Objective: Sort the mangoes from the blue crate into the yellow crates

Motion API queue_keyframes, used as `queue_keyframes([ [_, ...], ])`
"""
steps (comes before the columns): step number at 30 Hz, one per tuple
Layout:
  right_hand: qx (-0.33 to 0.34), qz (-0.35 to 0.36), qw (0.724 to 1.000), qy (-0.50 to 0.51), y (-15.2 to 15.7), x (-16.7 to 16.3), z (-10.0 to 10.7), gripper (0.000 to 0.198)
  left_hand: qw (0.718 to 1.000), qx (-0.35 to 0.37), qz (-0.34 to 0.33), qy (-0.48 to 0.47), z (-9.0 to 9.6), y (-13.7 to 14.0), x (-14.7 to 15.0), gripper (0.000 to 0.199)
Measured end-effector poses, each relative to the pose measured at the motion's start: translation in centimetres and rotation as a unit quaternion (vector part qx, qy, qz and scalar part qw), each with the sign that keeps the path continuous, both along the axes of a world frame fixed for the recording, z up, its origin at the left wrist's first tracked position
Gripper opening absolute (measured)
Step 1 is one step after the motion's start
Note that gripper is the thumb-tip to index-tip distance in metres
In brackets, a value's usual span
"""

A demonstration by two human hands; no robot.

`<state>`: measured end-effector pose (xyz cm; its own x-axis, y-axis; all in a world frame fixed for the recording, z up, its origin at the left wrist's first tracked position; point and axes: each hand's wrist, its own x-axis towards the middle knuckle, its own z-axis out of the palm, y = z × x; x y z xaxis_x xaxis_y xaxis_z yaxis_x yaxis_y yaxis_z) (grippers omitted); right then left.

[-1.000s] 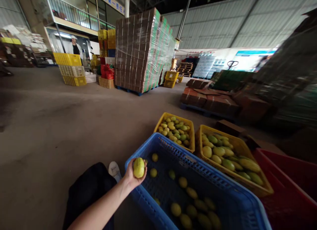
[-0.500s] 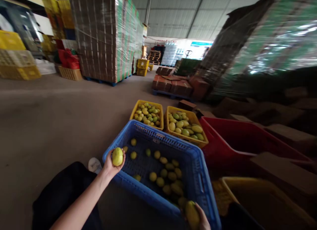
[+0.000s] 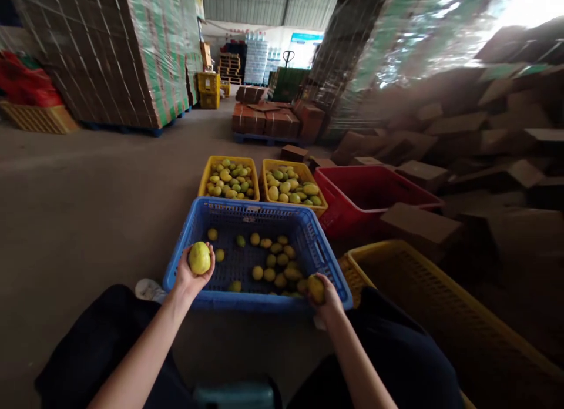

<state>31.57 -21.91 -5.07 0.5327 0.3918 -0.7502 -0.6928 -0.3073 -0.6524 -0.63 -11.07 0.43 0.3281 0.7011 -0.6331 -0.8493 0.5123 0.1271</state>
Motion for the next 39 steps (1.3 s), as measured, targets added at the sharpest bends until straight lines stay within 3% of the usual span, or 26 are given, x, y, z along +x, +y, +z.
queue_keyframes([
  [4,-0.042,-0.025,0.999,-0.001,1.1,1.5,0.6,0.014,1.000,0.009,-0.018,0.013,0.7,0.0,0.8,0.024],
  [9,-0.033,-0.007,0.999,-0.033,-1.6,-0.4,1.5,0.021,0.999,0.025,-0.039,0.014,1.7,0.3,2.2,0.022],
  [13,0.094,0.098,0.984,-0.119,-3.8,-4.1,3.5,0.031,0.999,0.032,-0.023,-0.006,2.0,0.2,3.6,0.023],
  [17,0.201,0.254,0.946,0.024,-1.9,-7.6,6.1,0.029,0.998,0.042,-0.039,-0.018,2.1,-0.1,4.6,0.029],
  [21,0.263,0.319,0.906,0.097,2.6,-9.6,7.8,0.033,0.996,0.065,-0.051,-0.035,2.4,-0.4,5.0,0.026],
  [24,0.292,0.320,0.891,0.135,5.1,-9.9,8.5,0.034,0.996,0.063,-0.046,-0.038,2.5,-0.3,5.4,0.026],
  [27,0.295,0.294,0.899,0.135,6.3,-9.5,8.6,0.029,0.997,0.055,-0.041,-0.030,2.4,-0.1,5.9,0.025],
  [32,0.268,0.241,0.919,0.161,6.7,-8.7,7.8,0.026,0.999,0.049,-0.017,-0.011,2.2,0.5,6.8,0.019],
  [35,0.254,0.250,0.916,0.186,6.7,-8.5,7.3,0.022,0.999,0.026,-0.042,-0.006,2.0,0.7,7.4,0.022],
  [39,0.261,0.260,0.901,0.227,6.5,-8.5,7.1,0.031,0.997,0.030,-0.067,-0.037,1.9,0.5,8.2,0.032],
])
